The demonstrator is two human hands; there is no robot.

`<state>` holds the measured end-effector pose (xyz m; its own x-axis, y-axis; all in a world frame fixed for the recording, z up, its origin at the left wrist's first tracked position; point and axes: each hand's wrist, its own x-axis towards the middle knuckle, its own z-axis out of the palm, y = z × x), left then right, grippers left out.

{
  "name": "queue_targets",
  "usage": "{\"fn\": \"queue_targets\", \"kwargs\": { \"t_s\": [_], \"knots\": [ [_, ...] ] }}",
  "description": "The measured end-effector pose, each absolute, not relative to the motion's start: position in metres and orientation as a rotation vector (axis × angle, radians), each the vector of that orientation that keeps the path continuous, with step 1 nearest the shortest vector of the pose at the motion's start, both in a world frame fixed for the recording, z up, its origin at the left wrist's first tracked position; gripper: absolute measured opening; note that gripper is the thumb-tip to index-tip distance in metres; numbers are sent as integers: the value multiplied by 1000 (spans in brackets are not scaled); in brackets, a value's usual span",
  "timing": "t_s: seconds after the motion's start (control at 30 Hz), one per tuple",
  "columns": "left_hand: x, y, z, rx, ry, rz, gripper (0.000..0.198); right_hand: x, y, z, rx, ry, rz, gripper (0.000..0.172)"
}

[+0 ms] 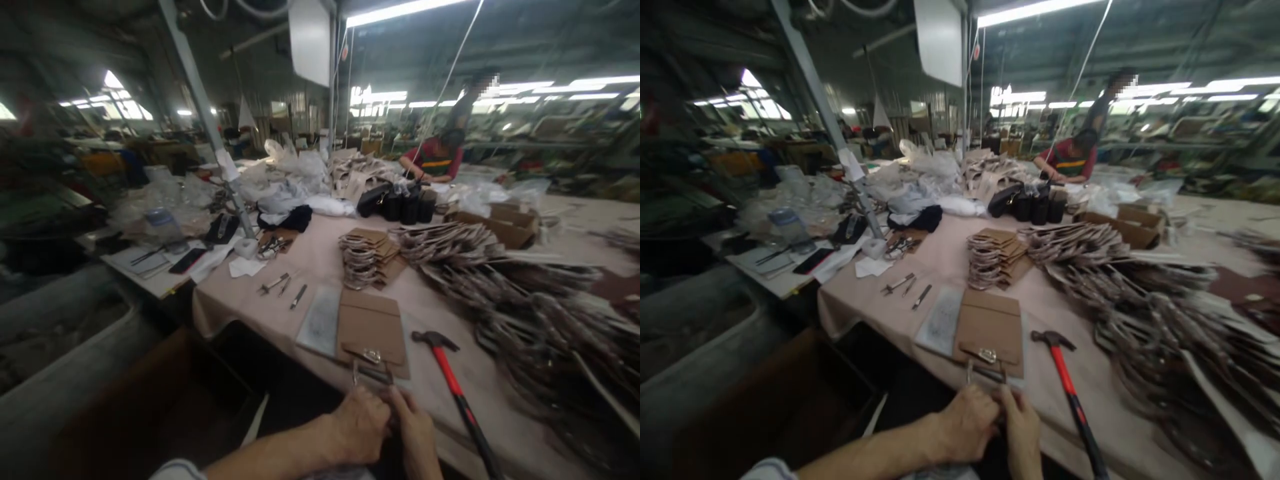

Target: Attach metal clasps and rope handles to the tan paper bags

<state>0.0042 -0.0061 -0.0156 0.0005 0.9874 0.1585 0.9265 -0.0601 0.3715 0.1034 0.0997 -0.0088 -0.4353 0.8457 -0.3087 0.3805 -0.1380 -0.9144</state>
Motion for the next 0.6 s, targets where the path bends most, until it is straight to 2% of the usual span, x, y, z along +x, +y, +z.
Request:
{"fn": "queue_targets", "kwargs": {
  "t_s": [0.13,0.33,0.47,0.6],
  "knots": [
    [2,-6,-21,2064,2033,628,23,96,98,-21,-1415,-1684,1710,67],
    [-11,-20,-6,2089,1984,873,12,92,98,-6,-1443,-1625,1705,57],
    [-39,-33,5,1898,2191,1117,16,91,92,-13,-1484,-1558,1743,61],
    [-78,-41,5,1571,2461,1151,15,89,90,-21,-1522,-1461,1816,67]
  ]
}}
